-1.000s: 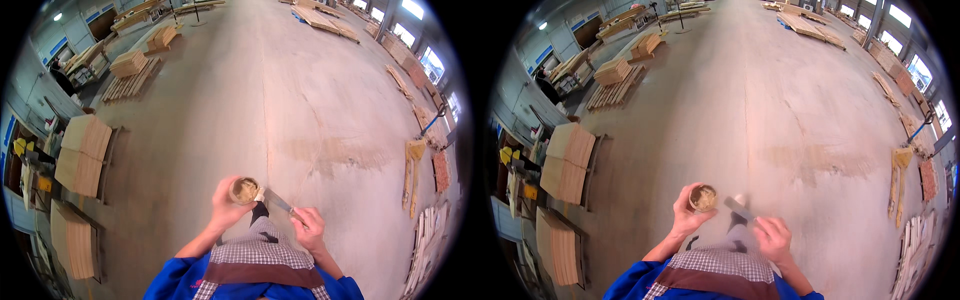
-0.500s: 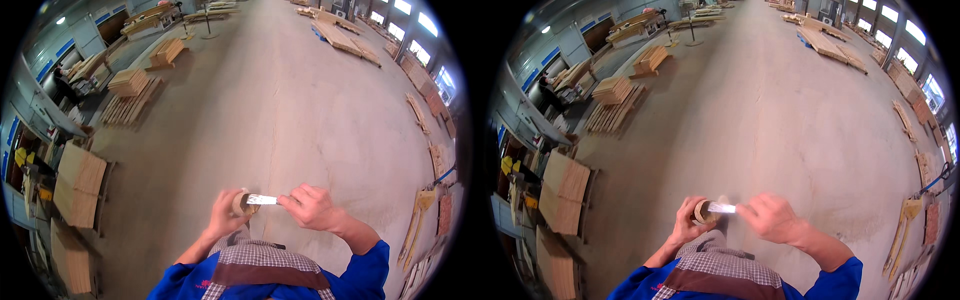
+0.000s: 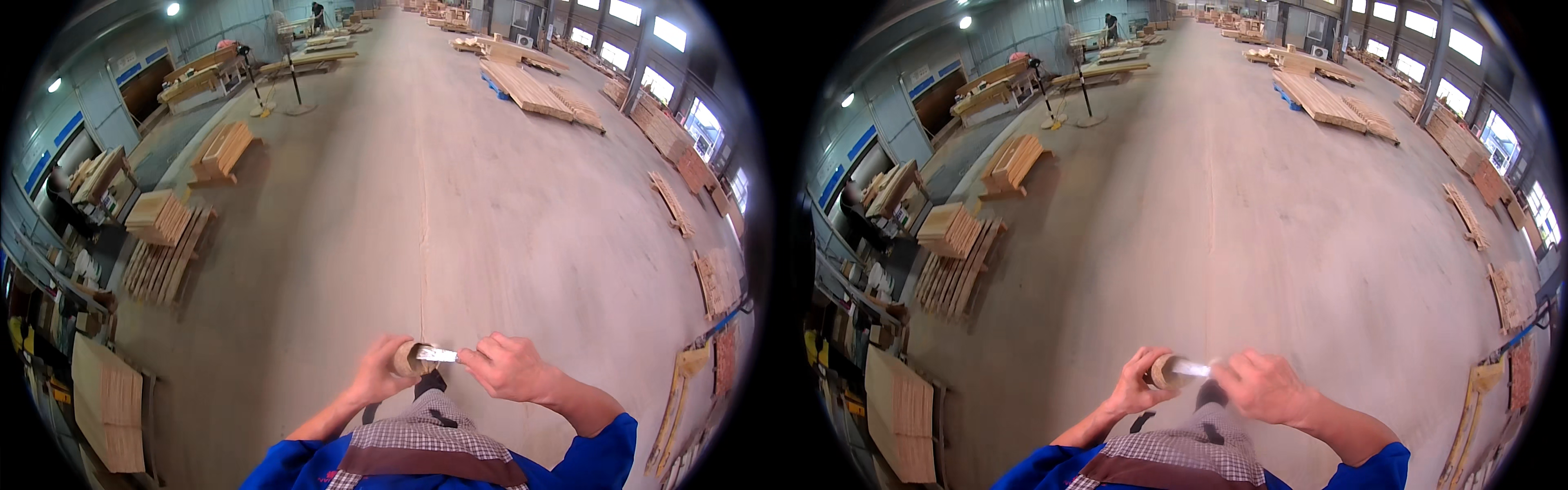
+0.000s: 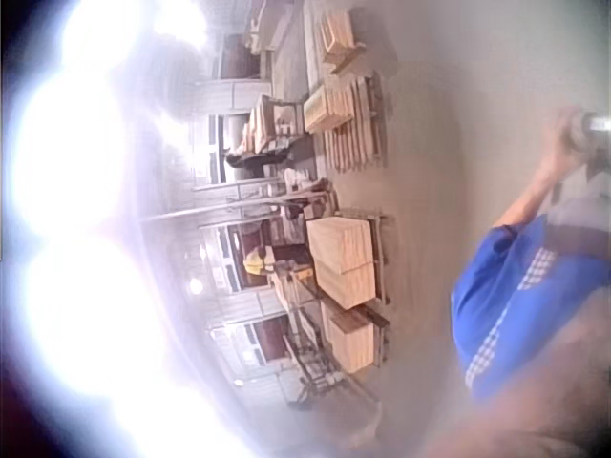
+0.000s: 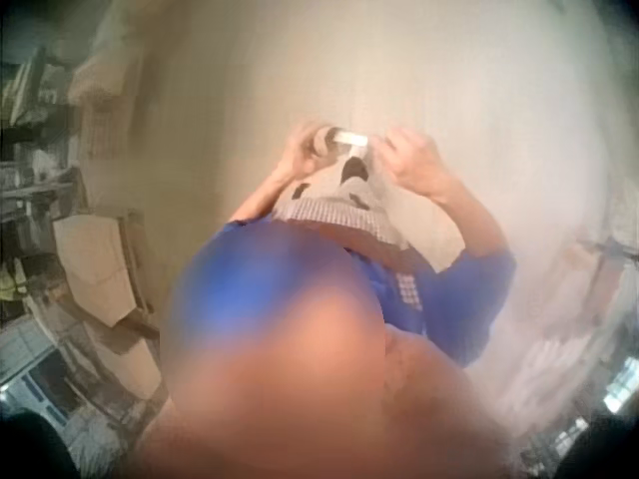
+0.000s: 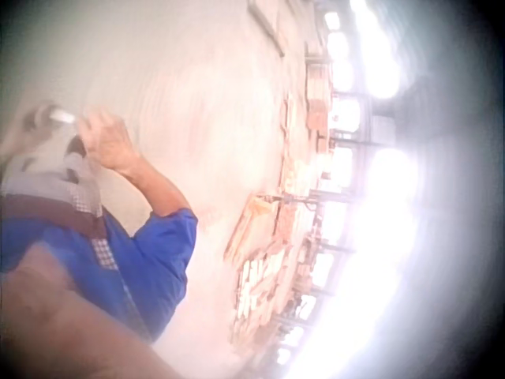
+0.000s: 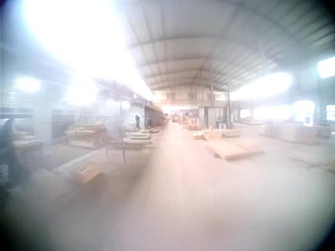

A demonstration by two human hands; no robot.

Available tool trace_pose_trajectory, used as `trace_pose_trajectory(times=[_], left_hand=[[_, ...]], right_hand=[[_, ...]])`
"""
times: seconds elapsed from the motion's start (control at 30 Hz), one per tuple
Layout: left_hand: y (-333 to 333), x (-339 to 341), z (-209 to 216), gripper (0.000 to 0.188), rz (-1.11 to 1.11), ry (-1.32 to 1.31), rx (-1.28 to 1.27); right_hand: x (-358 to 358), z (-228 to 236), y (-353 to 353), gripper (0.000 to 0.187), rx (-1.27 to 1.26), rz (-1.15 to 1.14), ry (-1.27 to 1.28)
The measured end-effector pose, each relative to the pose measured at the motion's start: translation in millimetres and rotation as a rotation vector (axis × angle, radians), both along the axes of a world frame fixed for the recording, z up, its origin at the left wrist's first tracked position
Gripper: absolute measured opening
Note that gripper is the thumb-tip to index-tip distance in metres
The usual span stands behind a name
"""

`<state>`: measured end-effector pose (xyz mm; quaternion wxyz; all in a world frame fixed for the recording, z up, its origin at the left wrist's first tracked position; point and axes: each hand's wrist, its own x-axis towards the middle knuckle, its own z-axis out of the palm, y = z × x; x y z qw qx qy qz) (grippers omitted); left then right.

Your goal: The person scoops a brown paste from a bucket into a wooden cup using a spatula and continues to scrape paste into the cup while walking across a factory floor.

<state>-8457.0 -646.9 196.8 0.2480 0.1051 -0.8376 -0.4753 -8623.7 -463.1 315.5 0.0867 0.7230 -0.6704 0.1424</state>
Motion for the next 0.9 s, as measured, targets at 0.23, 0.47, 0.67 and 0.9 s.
trace_pose_trajectory(times=[0.23, 0.47, 0.67, 0.9], left_hand=[[-146, -194, -2, 0.063, 0.087, -0.063, 0.038], [-287, -343, 3, 0.063, 0.291, -0.021, 0.099], [-462, -517, -22, 0.060, 0.284, 0.126, -0.001], [-636, -717, 21, 0.064, 0.112, 0.071, -0.030]], right_hand=[[-221, 6, -159, 0.014, 0.272, -0.021, -0.207], [-402, 30, -340, 0.021, 0.571, 0.062, -0.696], [-532, 22, -494, 0.018, 0.391, -0.235, -0.732], [-699, 42, -640, 0.019, 0.167, -0.170, -0.504]])
